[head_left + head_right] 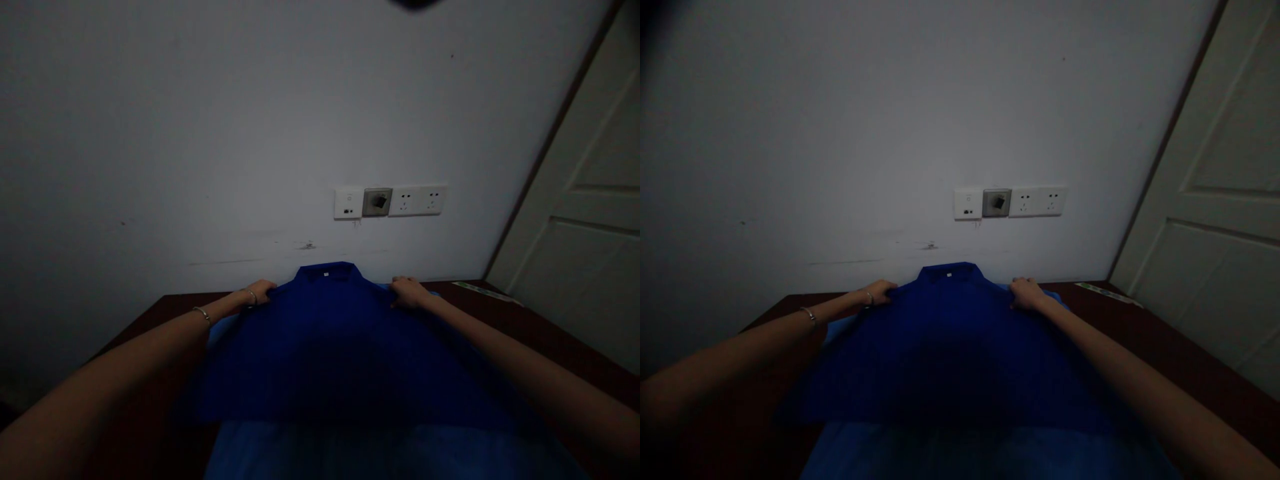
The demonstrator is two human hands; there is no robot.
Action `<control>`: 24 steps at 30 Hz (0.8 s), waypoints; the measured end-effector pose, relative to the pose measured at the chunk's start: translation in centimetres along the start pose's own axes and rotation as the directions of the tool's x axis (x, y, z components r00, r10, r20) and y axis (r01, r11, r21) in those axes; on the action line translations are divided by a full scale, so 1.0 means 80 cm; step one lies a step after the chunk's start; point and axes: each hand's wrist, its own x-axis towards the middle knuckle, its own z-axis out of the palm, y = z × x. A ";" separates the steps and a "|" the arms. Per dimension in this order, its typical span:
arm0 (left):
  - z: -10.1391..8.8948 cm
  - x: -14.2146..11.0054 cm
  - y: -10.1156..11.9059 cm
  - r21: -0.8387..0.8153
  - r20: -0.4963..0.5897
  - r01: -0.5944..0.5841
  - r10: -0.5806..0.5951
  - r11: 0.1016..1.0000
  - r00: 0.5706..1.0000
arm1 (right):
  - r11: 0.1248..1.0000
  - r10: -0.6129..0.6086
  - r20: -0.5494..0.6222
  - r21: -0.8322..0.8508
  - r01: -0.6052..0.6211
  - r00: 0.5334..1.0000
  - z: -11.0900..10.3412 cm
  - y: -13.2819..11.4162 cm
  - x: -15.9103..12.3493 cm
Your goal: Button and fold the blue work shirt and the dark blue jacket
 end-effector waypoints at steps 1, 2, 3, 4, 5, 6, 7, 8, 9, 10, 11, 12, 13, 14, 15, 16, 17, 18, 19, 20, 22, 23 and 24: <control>-0.001 -0.003 -0.003 -0.019 -0.013 -0.026 0.026 0.999 1.000 | 0.998 -0.035 -0.020 0.048 0.036 0.999 -0.001 0.002 -0.004; -0.003 -0.006 -0.006 -0.038 -0.028 -0.041 0.040 0.998 0.999 | 0.991 -0.073 -0.039 0.109 0.077 0.997 -0.002 0.006 -0.008; -0.007 -0.009 -0.008 -0.060 -0.043 -0.044 0.041 0.997 0.998 | 0.978 -0.108 -0.057 0.172 0.116 0.993 -0.004 0.010 -0.012; -0.011 -0.012 -0.010 -0.084 -0.057 -0.037 0.032 0.996 0.998 | 0.961 -0.135 -0.073 0.232 0.148 0.988 -0.007 0.014 -0.017; -0.018 -0.015 -0.011 -0.110 -0.070 -0.020 0.012 0.994 0.997 | 0.944 -0.151 -0.091 0.282 0.171 0.984 -0.012 0.018 -0.023; -0.026 -0.018 -0.012 -0.137 -0.081 0.000 -0.011 0.991 0.997 | 0.928 -0.158 -0.107 0.325 0.185 0.982 -0.019 0.022 -0.029; -0.036 -0.021 -0.012 -0.160 -0.090 0.024 -0.039 0.987 0.995 | 0.913 -0.157 -0.118 0.360 0.190 0.980 -0.028 0.025 -0.036; -0.048 -0.024 -0.011 -0.182 -0.099 0.041 -0.060 0.982 0.993 | 0.901 -0.151 -0.128 0.391 0.190 0.980 -0.038 0.028 -0.044; -0.061 -0.028 -0.010 -0.202 -0.104 0.051 -0.073 0.978 0.992 | 0.888 -0.145 -0.140 0.418 0.191 0.980 -0.050 0.030 -0.052; -0.075 -0.031 -0.009 -0.220 -0.102 0.055 -0.079 0.974 0.992 | 0.873 -0.144 -0.152 0.445 0.198 0.978 -0.063 0.033 -0.060; -0.090 -0.034 -0.007 -0.234 -0.090 0.054 -0.077 0.971 0.993 | 0.855 -0.149 -0.157 0.476 0.208 0.976 -0.077 0.035 -0.069; -0.106 -0.037 -0.005 -0.245 -0.073 0.050 -0.070 0.968 0.995 | 0.831 -0.160 -0.156 0.512 0.218 0.975 -0.092 0.037 -0.080; -0.121 -0.041 -0.002 -0.254 -0.053 0.051 -0.067 0.966 0.996 | 0.803 -0.173 -0.153 0.549 0.229 0.973 -0.108 0.040 -0.090; -0.137 -0.044 0.000 -0.259 -0.038 0.056 -0.068 0.964 0.997 | 0.775 -0.188 -0.150 0.584 0.240 0.971 -0.124 0.042 -0.102; -0.152 -0.048 0.004 -0.262 -0.032 0.063 -0.074 0.963 0.997 | 0.751 -0.200 -0.148 0.611 0.249 0.969 -0.140 0.044 -0.115; -0.167 -0.052 0.007 -0.263 -0.032 0.070 -0.081 0.962 0.996 | 0.735 -0.203 -0.155 0.628 0.255 0.967 -0.157 0.046 -0.130; -0.182 -0.056 0.012 -0.259 -0.047 0.080 -0.095 0.963 0.994 | 0.730 -0.202 -0.164 0.632 0.260 0.966 -0.174 0.047 -0.145; -0.197 -0.059 0.017 -0.247 -0.073 0.081 -0.102 0.966 0.992 | 0.730 -0.195 -0.176 0.631 0.263 0.965 -0.191 0.047 -0.162; -0.211 -0.063 0.024 -0.235 -0.104 0.079 -0.106 0.969 0.989 | 0.735 -0.181 -0.191 0.625 0.261 0.965 -0.208 0.046 -0.180; -0.225 -0.065 0.031 -0.223 -0.142 0.079 -0.113 0.972 0.983 | 0.742 -0.158 -0.207 0.620 0.254 0.966 -0.225 0.044 -0.199; -0.251 -0.065 0.048 -0.202 -0.233 0.056 -0.103 0.978 0.967 | 0.755 -0.091 -0.240 0.616 0.224 0.967 -0.258 0.038 -0.240; -0.262 -0.062 0.059 -0.193 -0.281 0.041 -0.095 0.980 0.955 | 0.755 -0.057 -0.242 0.625 0.201 0.969 -0.273 0.034 -0.261; -0.272 -0.057 0.071 -0.185 -0.328 0.024 -0.085 0.982 0.941 | 0.748 -0.027 -0.241 0.639 0.179 0.970 -0.287 0.030 -0.282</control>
